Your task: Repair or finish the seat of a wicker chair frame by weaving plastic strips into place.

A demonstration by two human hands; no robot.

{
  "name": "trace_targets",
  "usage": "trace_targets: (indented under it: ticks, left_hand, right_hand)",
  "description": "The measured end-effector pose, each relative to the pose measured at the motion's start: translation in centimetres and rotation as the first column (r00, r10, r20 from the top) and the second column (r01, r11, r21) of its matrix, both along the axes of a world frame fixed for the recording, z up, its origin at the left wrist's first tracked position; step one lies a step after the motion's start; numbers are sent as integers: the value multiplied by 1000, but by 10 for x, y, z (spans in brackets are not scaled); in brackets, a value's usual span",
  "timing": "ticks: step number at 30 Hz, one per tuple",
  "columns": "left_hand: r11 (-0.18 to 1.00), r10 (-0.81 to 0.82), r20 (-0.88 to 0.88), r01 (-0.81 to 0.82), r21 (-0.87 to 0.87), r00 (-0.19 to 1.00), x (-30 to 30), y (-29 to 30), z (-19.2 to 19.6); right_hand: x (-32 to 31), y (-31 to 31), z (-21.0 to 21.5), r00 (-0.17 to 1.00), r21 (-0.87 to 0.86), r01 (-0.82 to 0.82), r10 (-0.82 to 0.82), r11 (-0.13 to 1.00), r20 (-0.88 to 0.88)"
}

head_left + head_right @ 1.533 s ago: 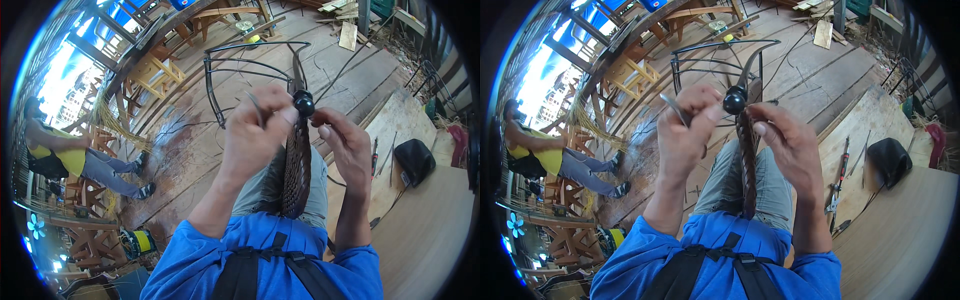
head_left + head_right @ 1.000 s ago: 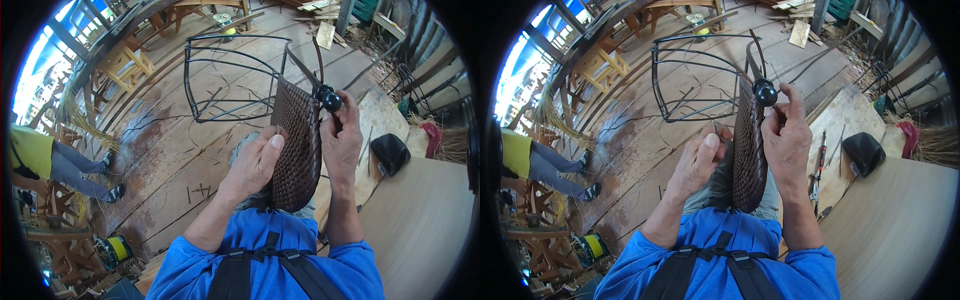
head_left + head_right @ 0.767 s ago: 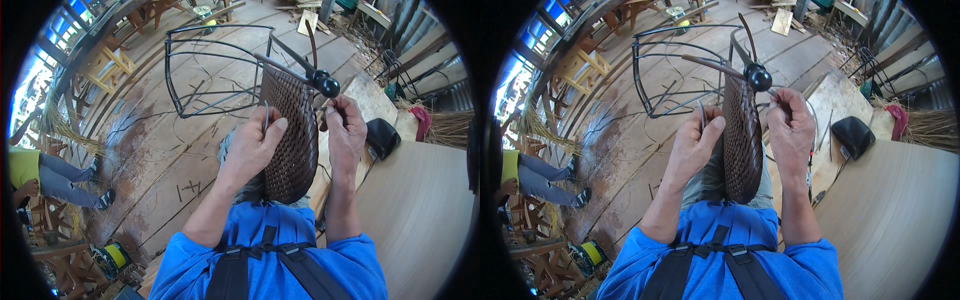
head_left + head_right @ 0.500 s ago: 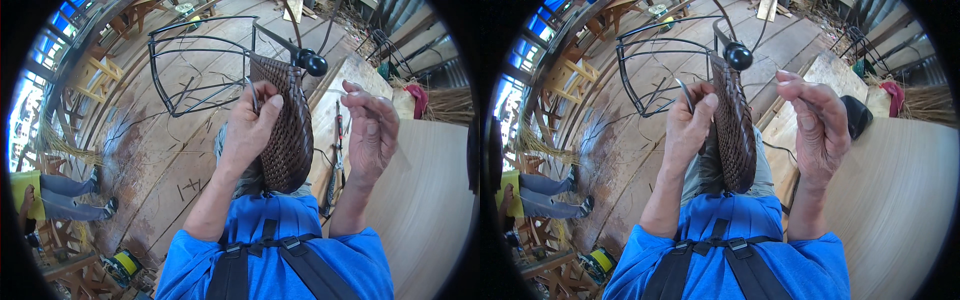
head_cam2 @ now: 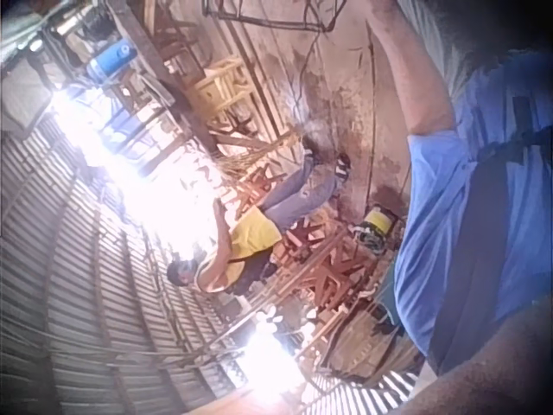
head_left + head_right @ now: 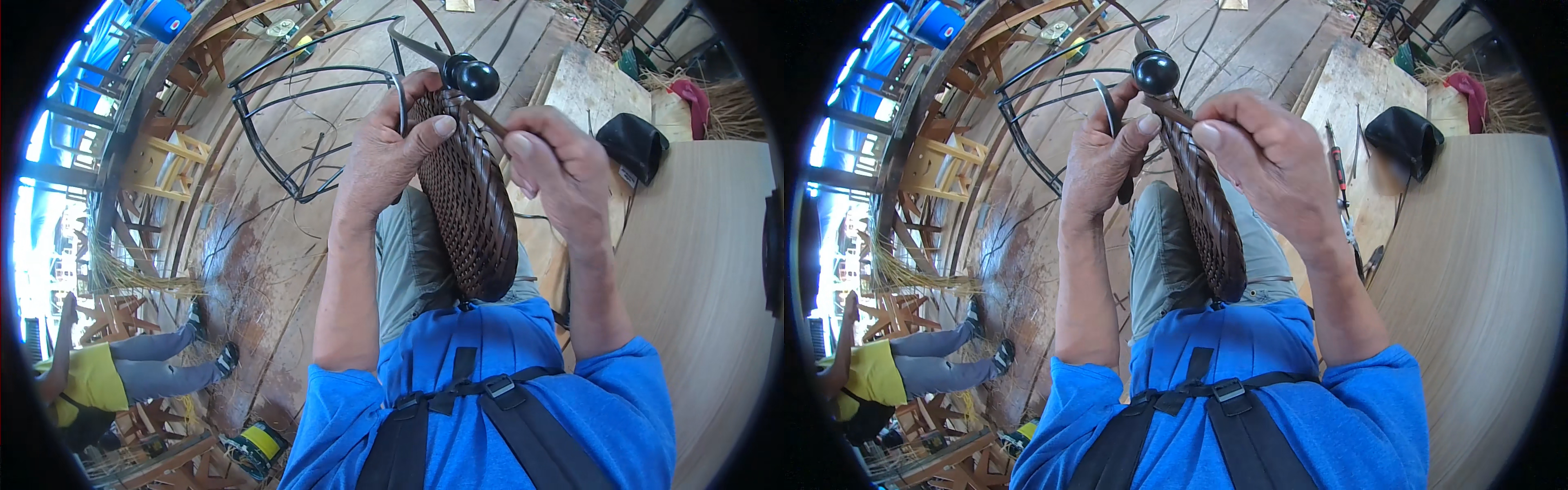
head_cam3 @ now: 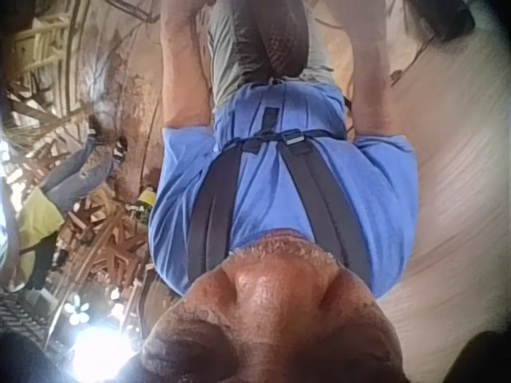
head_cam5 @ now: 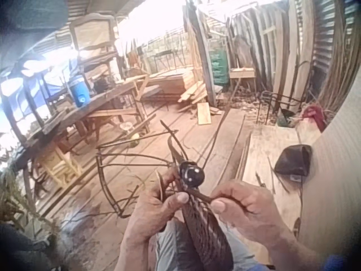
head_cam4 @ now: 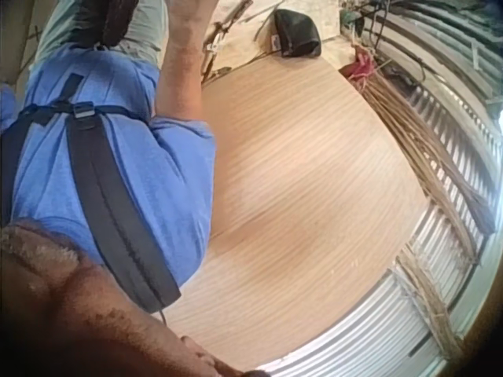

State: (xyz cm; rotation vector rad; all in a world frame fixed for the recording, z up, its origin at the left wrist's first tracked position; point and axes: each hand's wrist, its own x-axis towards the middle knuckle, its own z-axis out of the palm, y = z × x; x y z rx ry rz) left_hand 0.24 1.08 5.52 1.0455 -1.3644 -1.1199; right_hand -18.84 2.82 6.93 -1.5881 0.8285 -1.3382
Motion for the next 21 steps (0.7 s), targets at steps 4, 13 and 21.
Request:
trace_targets:
  ticks: [4,13,21]
  left_hand:
    - [993,-92,-25,94,67,995,2,-3,8]
    - [982,-153,-98,162,95,983,3,-5,10]
    - [984,-158,-98,165,72,983,5,-6,6]
  right_hand:
    - [6,-6,1,999,203,23,-14,979,-47]
    - [5,-7,4,998,352,53,-40,934,-44]
    - [9,-3,11,967,319,115,-33,941,-253]
